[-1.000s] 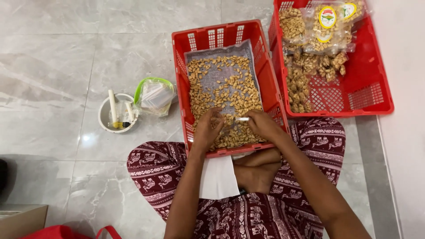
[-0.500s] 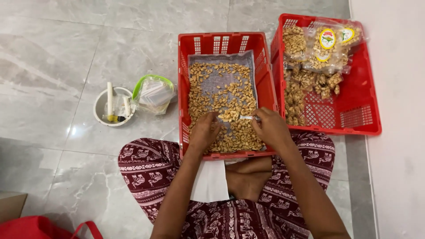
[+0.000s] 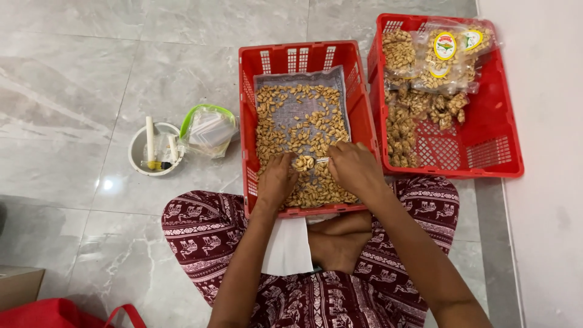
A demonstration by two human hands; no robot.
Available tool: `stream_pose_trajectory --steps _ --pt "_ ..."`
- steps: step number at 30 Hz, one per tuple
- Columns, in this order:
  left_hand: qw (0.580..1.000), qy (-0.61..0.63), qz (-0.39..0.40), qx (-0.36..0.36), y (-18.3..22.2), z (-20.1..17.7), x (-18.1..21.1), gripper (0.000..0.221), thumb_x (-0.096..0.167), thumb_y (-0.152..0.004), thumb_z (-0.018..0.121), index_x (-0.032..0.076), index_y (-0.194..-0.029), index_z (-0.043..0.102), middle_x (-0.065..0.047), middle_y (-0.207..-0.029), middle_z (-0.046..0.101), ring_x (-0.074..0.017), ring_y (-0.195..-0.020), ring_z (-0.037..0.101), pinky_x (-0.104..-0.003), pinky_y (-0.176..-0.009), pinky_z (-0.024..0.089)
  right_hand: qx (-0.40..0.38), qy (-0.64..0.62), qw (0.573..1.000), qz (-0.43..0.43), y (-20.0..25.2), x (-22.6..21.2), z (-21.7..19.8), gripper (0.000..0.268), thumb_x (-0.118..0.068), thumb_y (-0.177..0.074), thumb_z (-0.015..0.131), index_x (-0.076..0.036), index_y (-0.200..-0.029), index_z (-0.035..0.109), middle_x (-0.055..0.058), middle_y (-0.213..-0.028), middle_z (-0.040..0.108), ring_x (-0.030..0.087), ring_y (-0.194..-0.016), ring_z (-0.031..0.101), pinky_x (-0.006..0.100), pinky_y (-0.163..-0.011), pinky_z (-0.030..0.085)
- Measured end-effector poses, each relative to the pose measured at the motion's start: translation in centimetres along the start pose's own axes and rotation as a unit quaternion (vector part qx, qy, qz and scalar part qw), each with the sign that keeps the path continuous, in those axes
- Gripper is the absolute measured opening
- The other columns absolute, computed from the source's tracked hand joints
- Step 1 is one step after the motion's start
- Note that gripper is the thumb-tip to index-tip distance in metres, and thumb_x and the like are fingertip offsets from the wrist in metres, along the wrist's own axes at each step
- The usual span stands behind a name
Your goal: Sorting and inspecting nuts in a red plastic crate while sitting on the floor.
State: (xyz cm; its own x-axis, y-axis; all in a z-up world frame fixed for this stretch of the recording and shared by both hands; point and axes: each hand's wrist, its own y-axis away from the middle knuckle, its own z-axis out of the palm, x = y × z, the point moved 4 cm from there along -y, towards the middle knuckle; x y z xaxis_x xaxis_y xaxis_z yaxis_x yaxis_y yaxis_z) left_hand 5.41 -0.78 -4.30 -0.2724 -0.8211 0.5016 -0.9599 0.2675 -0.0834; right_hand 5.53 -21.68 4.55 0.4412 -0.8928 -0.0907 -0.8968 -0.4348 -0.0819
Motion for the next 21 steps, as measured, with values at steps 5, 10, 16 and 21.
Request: stream_pose_trajectory --steps 5,10,16,21 --pt "1.0 0.011 -0.005 -0.014 0.0 -0.5 0.5 0.05 0.022 -0.085 0.075 0.019 -0.13 0.053 -0.01 -0.116 0.063 -0.0295 -0.115 0.06 -0.044 -0.09 0.058 0.065 0.037 0.997 -0.02 -0.7 -0.8 1.7 0.017 -0.022 -0.092 0.06 -0.013 -0.099 0.072 0.006 -0.087 0.067 0.027 -0.086 0.07 0.04 -0.073 0.046" --pt "0.998 0.05 -0.021 -0.016 0.3 -1.3 0.8 0.047 0.025 -0.089 0.072 0.018 -0.133 0.053 -0.012 -0.119 0.063 -0.0304 -0.117 0.06 -0.046 -0.091 0.058 0.126 0.119 0.983 -0.063 -1.1 -3.4 -0.4 0.012 -0.02 -0.089 0.062 -0.017 -0.097 0.07 0.003 -0.086 0.065 0.024 -0.085 0.067 0.037 -0.073 0.043" --pt "0.98 0.196 -0.032 0.008 0.2 -3.0 1.4 0.053 0.014 -0.083 0.079 0.017 -0.131 0.059 -0.017 -0.114 0.067 -0.0363 -0.112 0.065 -0.047 -0.095 0.056 0.199 0.136 0.963 -0.118 -1.1 -4.0 -2.0 0.006 -0.011 -0.086 0.065 -0.016 -0.088 0.069 0.005 -0.083 0.06 0.025 -0.075 0.063 0.039 -0.071 0.042" --pt "0.929 0.363 -0.071 -0.013 0.7 -3.2 1.6 0.046 0.004 -0.084 0.077 0.013 -0.127 0.065 -0.018 -0.12 0.07 -0.035 -0.112 0.068 -0.04 -0.092 0.058 0.239 0.115 0.956 -0.128 -0.4 -5.4 -6.8 0.01 -0.01 -0.094 0.063 -0.017 -0.087 0.067 0.003 -0.086 0.058 0.022 -0.079 0.059 0.034 -0.071 0.041"
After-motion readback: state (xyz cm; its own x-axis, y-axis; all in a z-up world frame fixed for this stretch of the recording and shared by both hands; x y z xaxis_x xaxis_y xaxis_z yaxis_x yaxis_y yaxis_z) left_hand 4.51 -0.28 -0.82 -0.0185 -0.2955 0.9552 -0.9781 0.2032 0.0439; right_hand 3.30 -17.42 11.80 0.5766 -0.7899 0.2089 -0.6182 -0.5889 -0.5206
